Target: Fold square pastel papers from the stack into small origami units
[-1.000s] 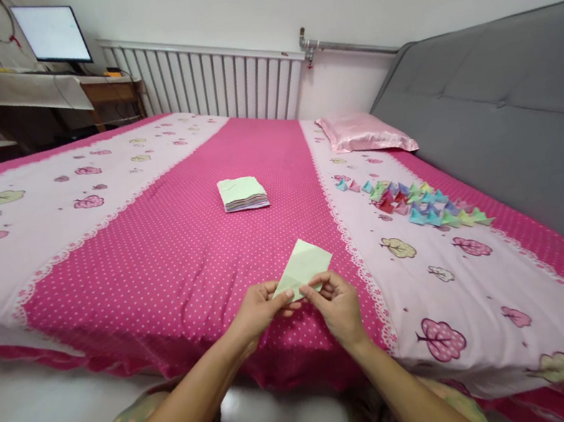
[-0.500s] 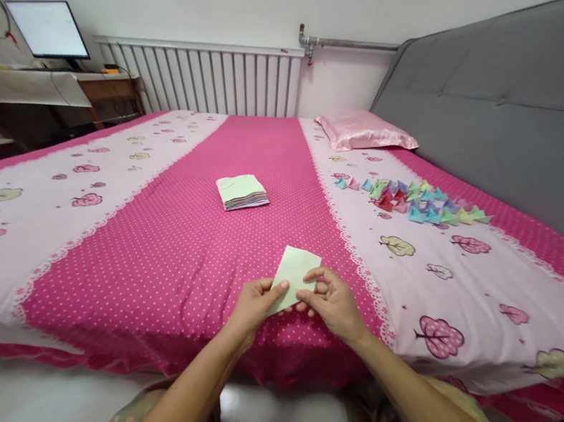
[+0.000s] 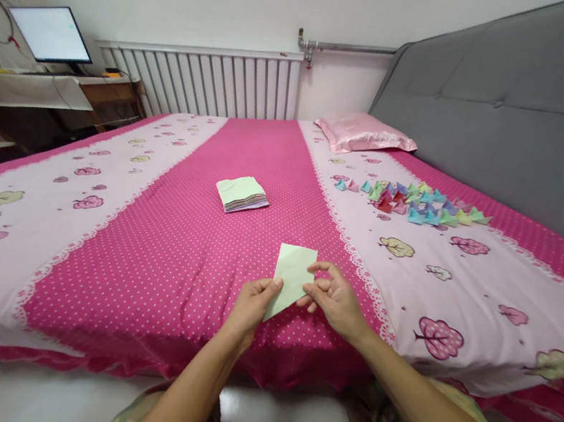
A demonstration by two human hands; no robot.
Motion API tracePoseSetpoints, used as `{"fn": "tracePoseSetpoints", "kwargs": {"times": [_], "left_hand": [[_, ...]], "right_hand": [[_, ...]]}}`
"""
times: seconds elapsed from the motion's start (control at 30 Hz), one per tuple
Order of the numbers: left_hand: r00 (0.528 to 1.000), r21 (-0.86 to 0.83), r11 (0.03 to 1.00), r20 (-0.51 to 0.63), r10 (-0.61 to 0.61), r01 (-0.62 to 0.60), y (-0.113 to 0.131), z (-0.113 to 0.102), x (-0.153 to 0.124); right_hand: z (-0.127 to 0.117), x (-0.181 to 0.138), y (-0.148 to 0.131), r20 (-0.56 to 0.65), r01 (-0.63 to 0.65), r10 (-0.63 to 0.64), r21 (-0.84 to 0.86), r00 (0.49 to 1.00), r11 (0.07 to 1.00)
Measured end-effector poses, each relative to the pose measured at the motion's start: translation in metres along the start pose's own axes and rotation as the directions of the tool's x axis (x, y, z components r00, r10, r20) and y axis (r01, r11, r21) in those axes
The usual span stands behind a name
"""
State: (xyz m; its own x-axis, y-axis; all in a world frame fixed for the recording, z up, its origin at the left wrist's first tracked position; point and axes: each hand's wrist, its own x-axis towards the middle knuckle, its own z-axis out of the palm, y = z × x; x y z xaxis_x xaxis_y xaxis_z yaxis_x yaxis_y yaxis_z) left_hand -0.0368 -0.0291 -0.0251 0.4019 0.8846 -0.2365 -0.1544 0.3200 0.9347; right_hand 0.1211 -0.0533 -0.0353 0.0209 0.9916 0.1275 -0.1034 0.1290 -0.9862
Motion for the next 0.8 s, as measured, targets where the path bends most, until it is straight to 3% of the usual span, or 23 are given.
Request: {"fn": "tracePoseSetpoints", "kwargs": {"times": [0.17, 0.47, 0.63, 0.8], "left_hand": [[0.999, 0.024, 0.999, 0.034, 0.023, -0.023, -0.003, -0.003, 0.0], [0.996, 0.067, 0.996, -0.056, 0.07, -0.066, 0.0, -0.002, 0.0], [1.0, 0.061, 0.998, 0.013, 0.004, -0.005, 0.001, -0.002, -0.003], [0.999, 0.069, 0.997, 0.036, -0.036, 0.034, 0.004, 0.0, -0.005]], "right_hand": [[-0.002, -0.002, 0.001, 0.006, -0.006, 0.006, -0.007, 1.0, 1.0], [0.0, -0.005, 0.002, 0.027, -0.012, 0.011, 0.025, 1.0, 1.0], [-0.007, 0.001, 0.001, -0.098, 0.006, 0.008, 0.14, 0.995, 0.99], [-0.011, 0.004, 0.002, -0.058, -0.076, 0.091, 0.217, 0.994, 0.973]]}}
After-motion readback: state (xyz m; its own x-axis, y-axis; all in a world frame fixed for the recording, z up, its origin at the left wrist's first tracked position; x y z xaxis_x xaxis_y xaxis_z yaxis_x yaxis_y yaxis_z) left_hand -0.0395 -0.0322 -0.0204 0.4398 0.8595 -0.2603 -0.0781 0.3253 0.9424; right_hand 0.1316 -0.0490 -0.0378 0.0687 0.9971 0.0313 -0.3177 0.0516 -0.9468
